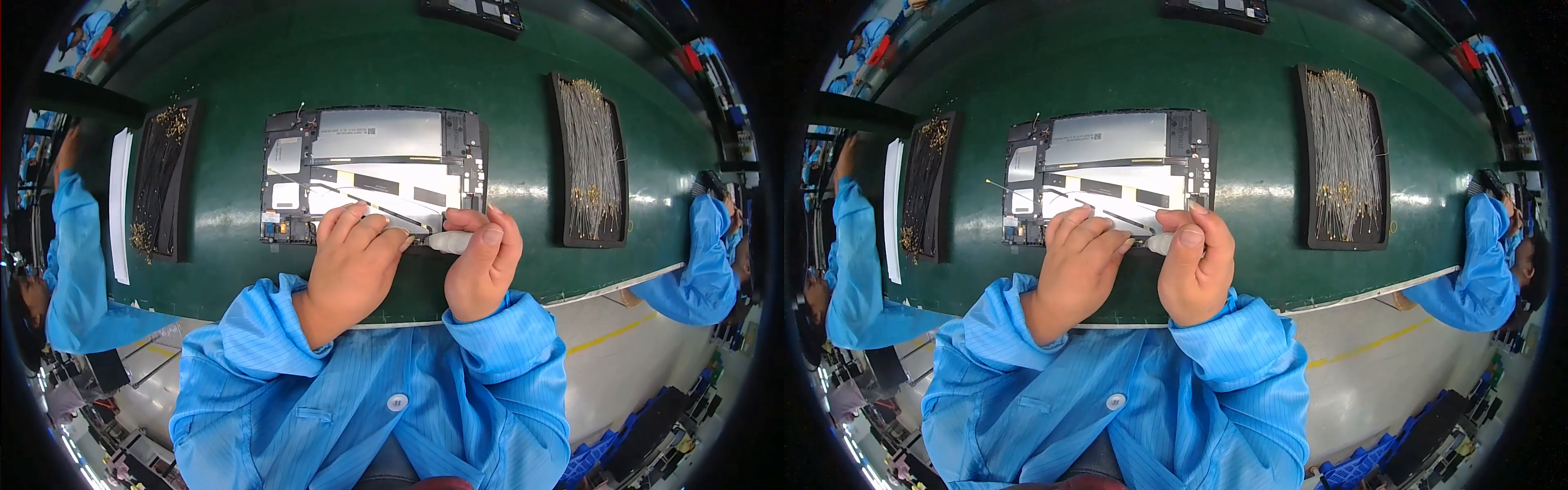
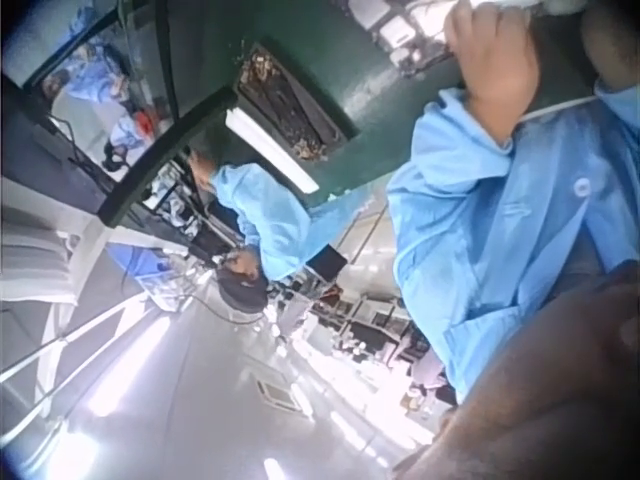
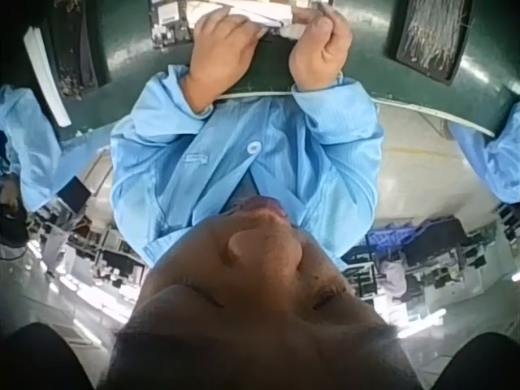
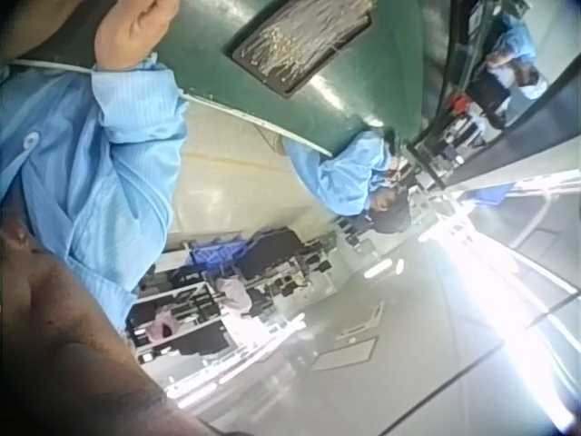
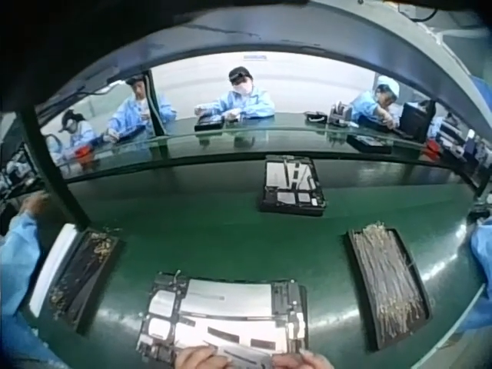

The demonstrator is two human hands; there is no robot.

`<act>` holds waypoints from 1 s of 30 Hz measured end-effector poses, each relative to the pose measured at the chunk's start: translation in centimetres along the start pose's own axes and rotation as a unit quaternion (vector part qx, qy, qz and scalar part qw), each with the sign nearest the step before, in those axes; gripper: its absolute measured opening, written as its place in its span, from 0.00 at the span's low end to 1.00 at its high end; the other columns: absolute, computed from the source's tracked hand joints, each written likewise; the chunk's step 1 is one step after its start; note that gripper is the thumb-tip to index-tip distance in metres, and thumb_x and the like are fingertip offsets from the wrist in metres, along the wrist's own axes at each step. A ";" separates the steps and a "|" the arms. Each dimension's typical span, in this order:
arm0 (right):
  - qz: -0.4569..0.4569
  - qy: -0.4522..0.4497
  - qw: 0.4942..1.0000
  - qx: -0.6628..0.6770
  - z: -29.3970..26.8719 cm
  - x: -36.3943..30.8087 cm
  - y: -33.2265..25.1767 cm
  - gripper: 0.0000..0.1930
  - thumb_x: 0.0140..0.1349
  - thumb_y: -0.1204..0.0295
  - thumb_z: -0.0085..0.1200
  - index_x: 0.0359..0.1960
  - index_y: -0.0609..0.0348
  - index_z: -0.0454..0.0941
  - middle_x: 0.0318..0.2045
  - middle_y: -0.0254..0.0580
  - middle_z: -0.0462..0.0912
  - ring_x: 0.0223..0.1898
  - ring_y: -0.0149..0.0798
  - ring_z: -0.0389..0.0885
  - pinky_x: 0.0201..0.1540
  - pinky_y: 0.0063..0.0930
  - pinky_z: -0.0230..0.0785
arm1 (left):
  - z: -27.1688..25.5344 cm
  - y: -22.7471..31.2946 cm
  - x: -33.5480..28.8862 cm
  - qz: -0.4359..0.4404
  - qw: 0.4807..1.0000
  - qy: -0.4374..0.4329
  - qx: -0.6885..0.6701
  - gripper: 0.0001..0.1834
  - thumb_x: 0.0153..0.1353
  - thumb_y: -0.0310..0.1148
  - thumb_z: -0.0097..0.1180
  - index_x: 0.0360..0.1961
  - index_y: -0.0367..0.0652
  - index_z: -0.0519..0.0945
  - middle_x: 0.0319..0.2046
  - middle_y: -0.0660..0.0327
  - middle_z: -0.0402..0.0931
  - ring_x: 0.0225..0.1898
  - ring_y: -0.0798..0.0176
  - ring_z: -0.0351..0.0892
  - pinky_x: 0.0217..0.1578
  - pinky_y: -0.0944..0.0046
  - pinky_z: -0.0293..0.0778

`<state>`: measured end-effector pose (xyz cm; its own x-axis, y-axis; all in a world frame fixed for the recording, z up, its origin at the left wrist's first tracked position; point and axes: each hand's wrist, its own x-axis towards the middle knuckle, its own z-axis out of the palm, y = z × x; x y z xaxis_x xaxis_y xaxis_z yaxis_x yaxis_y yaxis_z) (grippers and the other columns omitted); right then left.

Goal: The person assembles internal wiring and electronic components into tablet housings by hand, using an alignment tool to position the parts precisely.

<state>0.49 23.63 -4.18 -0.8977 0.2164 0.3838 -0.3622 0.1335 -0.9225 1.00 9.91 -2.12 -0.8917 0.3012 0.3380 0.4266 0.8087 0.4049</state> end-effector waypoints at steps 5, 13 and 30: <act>0.031 0.003 0.999 0.019 0.2 0.8 -0.7 0.09 0.58 0.72 0.38 0.37 0.63 0.64 0.28 0.45 0.74 0.28 0.33 0.73 0.32 0.24 0.66 | -0.2 0.2 1.0 0.012 0.999 -0.029 -0.023 0.12 0.37 0.23 0.54 0.28 0.44 0.74 0.31 0.60 0.68 0.41 0.53 0.64 0.43 0.57 0.57; -0.103 -0.251 0.937 -0.219 0.8 2.9 -3.4 0.06 0.45 0.68 0.44 0.18 0.56 0.69 0.16 0.44 0.72 0.20 0.47 0.71 0.23 0.35 0.64 | -1.2 2.1 1.7 0.010 0.996 -0.077 -0.052 0.08 0.43 0.27 0.46 0.28 0.38 0.72 0.29 0.52 0.68 0.35 0.48 0.64 0.36 0.55 0.57; 0.277 -0.160 0.920 -0.228 -5.5 2.7 1.5 0.29 0.51 0.52 0.38 0.47 0.64 0.63 0.37 0.50 0.73 0.33 0.45 0.74 0.36 0.30 0.66 | -6.6 -8.0 0.3 -0.279 0.955 -0.096 -0.034 0.25 0.57 0.43 0.39 0.43 0.27 0.66 0.40 0.44 0.67 0.42 0.51 0.66 0.44 0.65 0.59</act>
<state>-1.11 29.78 -4.30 -0.9671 0.0877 -0.2389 0.2504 0.4957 -0.8316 -1.68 0.20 0.38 -0.9916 -0.0743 -0.1062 -0.1199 0.8373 0.5335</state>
